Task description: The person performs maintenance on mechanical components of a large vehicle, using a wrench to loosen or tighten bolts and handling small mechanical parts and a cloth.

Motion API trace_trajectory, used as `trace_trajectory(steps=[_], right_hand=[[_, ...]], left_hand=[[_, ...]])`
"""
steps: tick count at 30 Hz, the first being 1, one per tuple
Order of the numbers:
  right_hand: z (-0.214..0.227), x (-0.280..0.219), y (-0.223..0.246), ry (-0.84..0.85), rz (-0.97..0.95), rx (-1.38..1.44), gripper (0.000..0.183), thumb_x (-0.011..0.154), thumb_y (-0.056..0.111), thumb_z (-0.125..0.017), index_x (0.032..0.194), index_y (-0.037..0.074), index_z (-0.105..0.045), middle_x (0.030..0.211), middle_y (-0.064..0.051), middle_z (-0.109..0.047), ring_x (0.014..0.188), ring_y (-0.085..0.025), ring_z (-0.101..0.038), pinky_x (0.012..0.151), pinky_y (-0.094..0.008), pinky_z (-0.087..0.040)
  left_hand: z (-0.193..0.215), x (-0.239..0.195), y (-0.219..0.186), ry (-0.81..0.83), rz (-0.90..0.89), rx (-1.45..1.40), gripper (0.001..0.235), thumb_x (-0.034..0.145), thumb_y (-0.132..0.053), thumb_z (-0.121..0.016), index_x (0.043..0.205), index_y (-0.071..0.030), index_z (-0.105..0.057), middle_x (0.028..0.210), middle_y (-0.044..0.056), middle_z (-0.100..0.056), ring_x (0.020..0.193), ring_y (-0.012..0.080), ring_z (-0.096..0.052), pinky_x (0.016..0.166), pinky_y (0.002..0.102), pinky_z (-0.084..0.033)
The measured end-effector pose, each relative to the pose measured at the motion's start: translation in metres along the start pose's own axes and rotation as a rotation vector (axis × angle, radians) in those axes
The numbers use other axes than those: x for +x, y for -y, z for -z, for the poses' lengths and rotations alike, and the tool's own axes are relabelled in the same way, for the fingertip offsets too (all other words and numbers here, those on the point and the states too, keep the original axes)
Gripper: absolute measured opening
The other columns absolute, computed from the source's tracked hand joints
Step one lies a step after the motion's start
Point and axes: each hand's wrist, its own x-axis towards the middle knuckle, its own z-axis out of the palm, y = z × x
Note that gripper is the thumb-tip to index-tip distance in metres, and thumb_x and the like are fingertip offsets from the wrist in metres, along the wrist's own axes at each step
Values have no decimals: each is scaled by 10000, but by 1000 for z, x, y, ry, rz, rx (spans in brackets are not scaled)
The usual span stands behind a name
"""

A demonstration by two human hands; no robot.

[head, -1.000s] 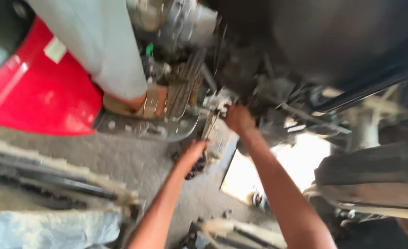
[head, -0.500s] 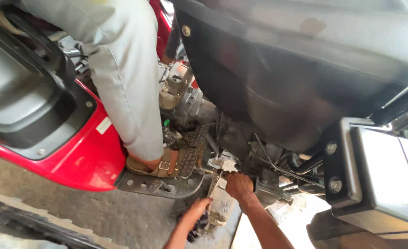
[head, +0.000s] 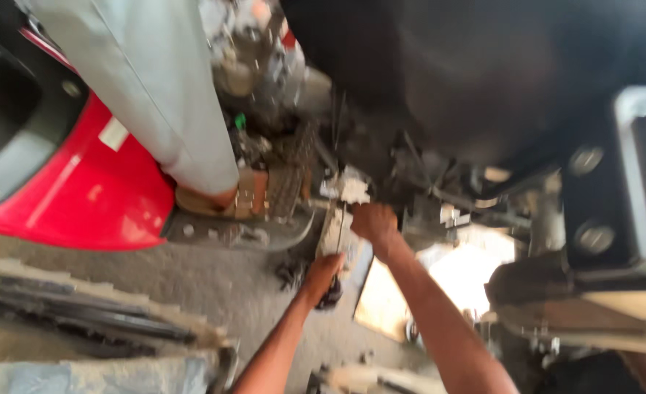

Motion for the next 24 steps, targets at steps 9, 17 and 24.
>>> trace_trajectory(steps=[9, 17, 24], right_hand=[[14, -1, 4, 32, -47, 39, 361, 896, 194, -518, 1209, 147, -691, 1138, -200, -729, 1051, -415, -705, 888, -531, -566], [18, -5, 12, 41, -76, 69, 395, 907, 219, -529, 1274, 174, -668, 1160, -167, -728, 1071, -393, -700, 890, -526, -566], [51, -54, 22, -158, 74, 659, 450, 998, 510, -560, 1276, 179, -683, 1134, -133, -763, 1068, -323, -716, 928, -454, -552]], left_hand=[[-14, -18, 5, -155, 17, 209, 412, 1019, -425, -567, 862, -56, -663, 759, 108, -629, 711, 304, -571, 649, 491, -464], [10, -174, 51, -60, 19, 522, 360, 1026, -324, -490, 881, -30, -641, 722, 156, -665, 626, 314, -637, 585, 436, -498], [-19, -144, -124, 34, 47, 164, 351, 1052, -305, -431, 976, -76, -687, 741, 23, -707, 538, 149, -555, 527, 343, -444]])
